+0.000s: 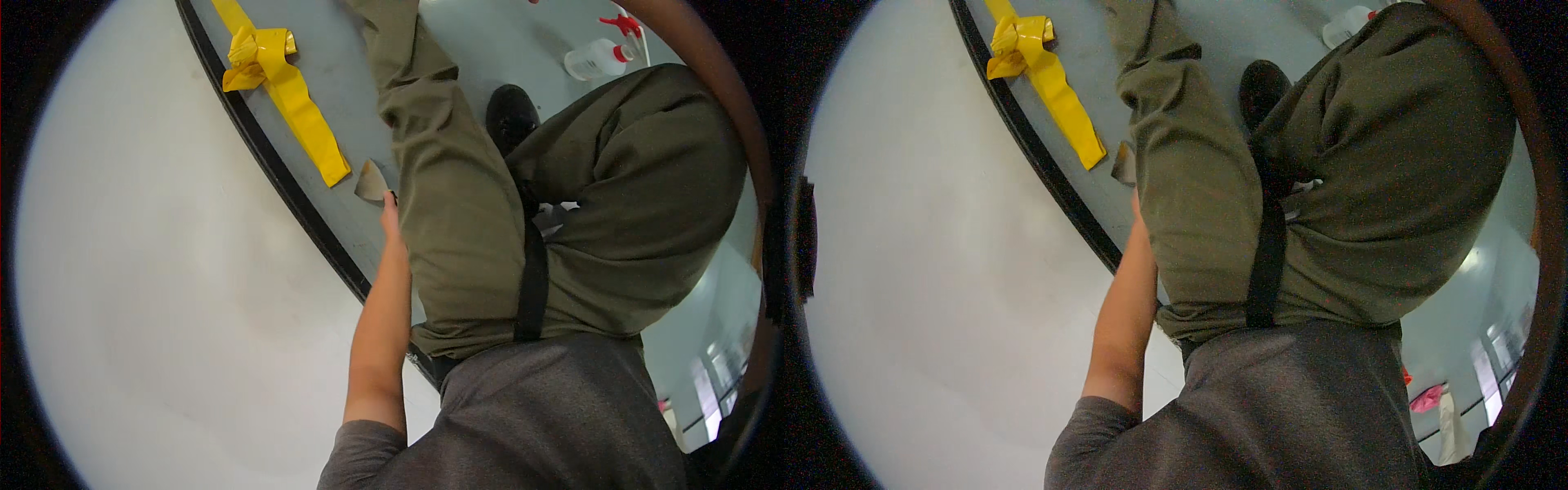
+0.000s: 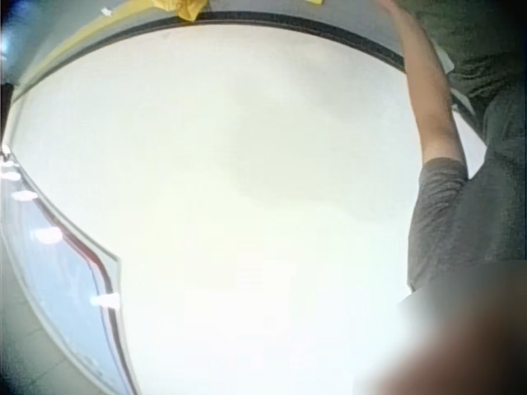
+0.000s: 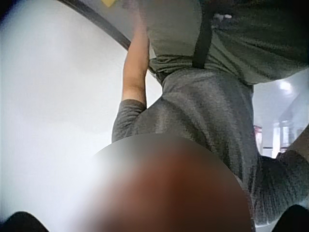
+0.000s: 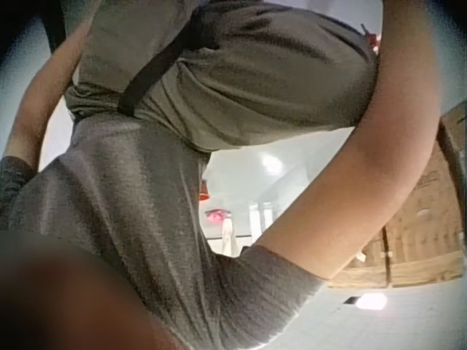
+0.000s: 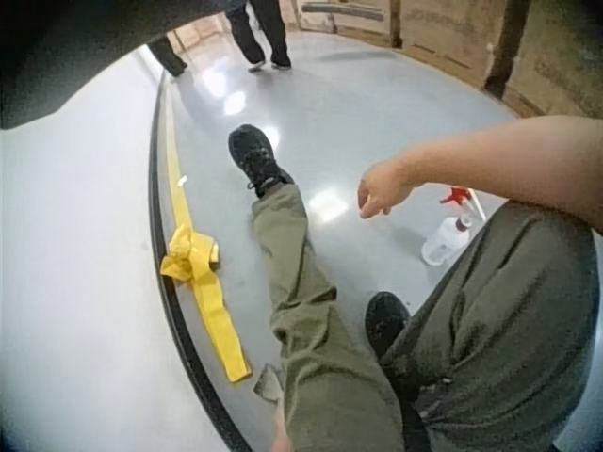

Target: Remove yellow floor marking tape using a scraper and cleaning solution.

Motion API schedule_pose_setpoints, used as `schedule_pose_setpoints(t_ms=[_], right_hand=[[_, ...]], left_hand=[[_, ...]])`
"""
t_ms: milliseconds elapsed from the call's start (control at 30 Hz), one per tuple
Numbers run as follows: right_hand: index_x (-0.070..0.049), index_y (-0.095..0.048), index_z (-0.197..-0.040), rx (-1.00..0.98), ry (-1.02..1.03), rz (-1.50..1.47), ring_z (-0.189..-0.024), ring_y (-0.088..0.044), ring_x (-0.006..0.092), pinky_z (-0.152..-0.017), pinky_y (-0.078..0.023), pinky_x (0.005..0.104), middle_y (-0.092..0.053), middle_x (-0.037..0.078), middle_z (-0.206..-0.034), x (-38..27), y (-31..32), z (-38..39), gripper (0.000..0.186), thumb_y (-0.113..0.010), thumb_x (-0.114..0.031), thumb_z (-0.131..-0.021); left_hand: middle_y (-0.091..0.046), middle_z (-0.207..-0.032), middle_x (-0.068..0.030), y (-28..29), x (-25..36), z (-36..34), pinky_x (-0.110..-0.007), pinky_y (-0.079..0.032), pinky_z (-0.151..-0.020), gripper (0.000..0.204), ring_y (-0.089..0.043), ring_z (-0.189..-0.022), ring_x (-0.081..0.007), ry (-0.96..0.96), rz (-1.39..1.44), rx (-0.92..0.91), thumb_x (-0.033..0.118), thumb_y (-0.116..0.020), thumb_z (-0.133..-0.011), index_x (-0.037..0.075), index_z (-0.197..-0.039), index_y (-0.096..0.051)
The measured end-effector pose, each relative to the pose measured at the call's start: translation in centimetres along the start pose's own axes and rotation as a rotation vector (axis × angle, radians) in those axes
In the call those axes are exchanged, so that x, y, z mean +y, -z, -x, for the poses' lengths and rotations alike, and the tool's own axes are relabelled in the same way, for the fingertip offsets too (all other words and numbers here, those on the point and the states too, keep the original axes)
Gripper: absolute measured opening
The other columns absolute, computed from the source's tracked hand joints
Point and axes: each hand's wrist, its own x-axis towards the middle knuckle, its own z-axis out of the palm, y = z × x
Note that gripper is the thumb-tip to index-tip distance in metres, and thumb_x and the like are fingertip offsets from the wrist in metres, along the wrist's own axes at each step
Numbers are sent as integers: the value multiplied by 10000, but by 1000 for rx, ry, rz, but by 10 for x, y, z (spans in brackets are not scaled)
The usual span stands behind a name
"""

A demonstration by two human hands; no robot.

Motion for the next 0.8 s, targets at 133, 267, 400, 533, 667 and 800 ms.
schedule_pose_setpoints(t_ms=[133,267,400,533,667,800], right_hand=[[35,-568,-1143,1,-23,6,-937,-619,260,-845,-455,394,-617,184,-1080,-12,-6,0,455,-530,-312,-852],[35,-559,-1156,-44,-49,37,-947,-616,265,-853,-452,393,-615,183,-1086,19,12,16,463,-526,-314,-853],[37,-550,-1171,14,-27,-18,-953,-612,264,-860,-450,394,-614,185,-1088,-8,-9,-5,471,-525,-311,-853],[39,-548,-1171,-2,-124,-15,-957,-611,268,-867,-447,391,-611,187,-1092,21,9,17,463,-522,-301,-858],[40,-548,-1168,4,-37,-17,-962,-610,271,-874,-445,390,-608,186,-1100,1,-6,-1,460,-520,-300,-861],[35,-547,-1172,-3,-84,31,-964,-609,269,-876,-442,397,-606,185,-1105,-2,5,2,457,-519,-299,-862]], left_hand=[[-525,-718,-67,-21,74,-8,-338,-463,-565,383,-512,-618,-203,11,247,0,425,-465,-922,59,-811,-479],[-516,-700,-65,-80,56,11,-335,-471,-552,374,-506,-608,-203,33,262,-98,396,-433,-942,46,-816,-475],[-551,-738,-68,-9,26,5,-357,-497,-630,363,-542,-639,-210,13,84,-35,412,-516,-899,58,-822,-541],[-575,-770,-68,-13,-6,-7,-381,-489,-617,354,-555,-634,-213,108,62,-165,421,-578,-861,75,-933,-561],[-565,-757,-54,49,61,-15,-331,-468,-511,318,-557,-601,-194,39,-12,-45,394,-546,-887,79,-933,-540],[-556,-767,-53,29,71,9,-305,-444,-448,307,-544,-575,-173,34,-227,-34,380,-517,-905,76,-939,-522]])
